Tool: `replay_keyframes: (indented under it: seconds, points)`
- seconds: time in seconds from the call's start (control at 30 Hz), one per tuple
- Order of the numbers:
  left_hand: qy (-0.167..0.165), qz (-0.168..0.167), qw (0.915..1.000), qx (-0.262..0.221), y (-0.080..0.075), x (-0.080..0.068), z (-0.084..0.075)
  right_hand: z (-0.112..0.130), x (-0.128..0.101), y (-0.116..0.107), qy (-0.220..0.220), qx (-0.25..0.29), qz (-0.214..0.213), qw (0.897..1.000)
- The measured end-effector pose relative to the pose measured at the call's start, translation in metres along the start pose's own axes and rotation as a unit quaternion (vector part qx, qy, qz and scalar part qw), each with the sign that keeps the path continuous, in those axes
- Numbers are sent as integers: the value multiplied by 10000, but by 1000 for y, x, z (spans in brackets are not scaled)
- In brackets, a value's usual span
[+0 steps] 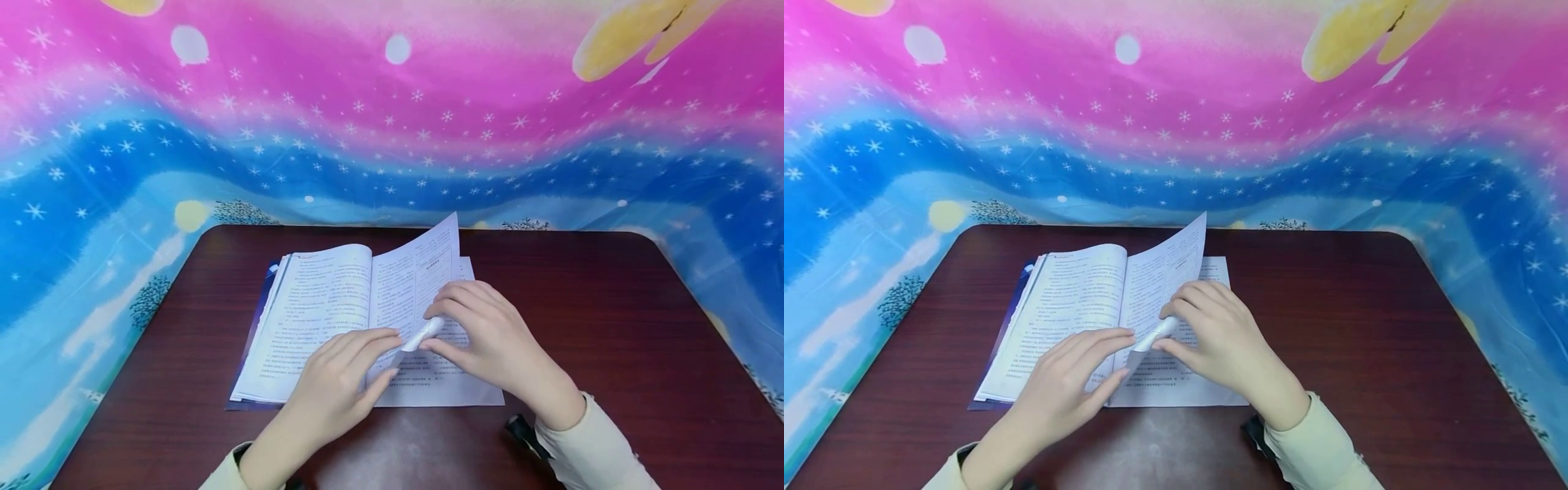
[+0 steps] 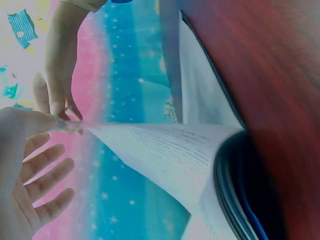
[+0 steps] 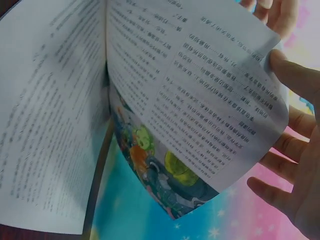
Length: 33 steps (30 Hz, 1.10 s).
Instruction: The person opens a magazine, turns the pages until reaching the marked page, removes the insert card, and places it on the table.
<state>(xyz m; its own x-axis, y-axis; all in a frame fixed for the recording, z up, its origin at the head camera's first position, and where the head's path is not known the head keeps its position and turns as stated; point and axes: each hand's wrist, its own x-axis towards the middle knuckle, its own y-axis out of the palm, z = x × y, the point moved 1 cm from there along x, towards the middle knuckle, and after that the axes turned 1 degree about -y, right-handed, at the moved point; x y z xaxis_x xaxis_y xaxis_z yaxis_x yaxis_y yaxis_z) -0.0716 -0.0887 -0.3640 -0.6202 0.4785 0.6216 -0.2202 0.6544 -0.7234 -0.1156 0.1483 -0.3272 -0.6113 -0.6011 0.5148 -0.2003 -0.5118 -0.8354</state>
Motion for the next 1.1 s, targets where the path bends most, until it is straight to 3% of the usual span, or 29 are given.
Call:
replay_keyframes:
  seconds: [0.2, 0.53, 1.1]
  points:
    - [104, -1, 9999, -59, 5, 9, -3, 4, 3, -1, 8, -95, 48, 9999]
    - [460, -408, 9979, -181, 7, 15, -5, 6, 4, 0, -21, -98, 53, 9999]
    - [375, -409, 9984, -52, 7, 17, -5, 10, 4, -2, 4, 110, -2, 9999]
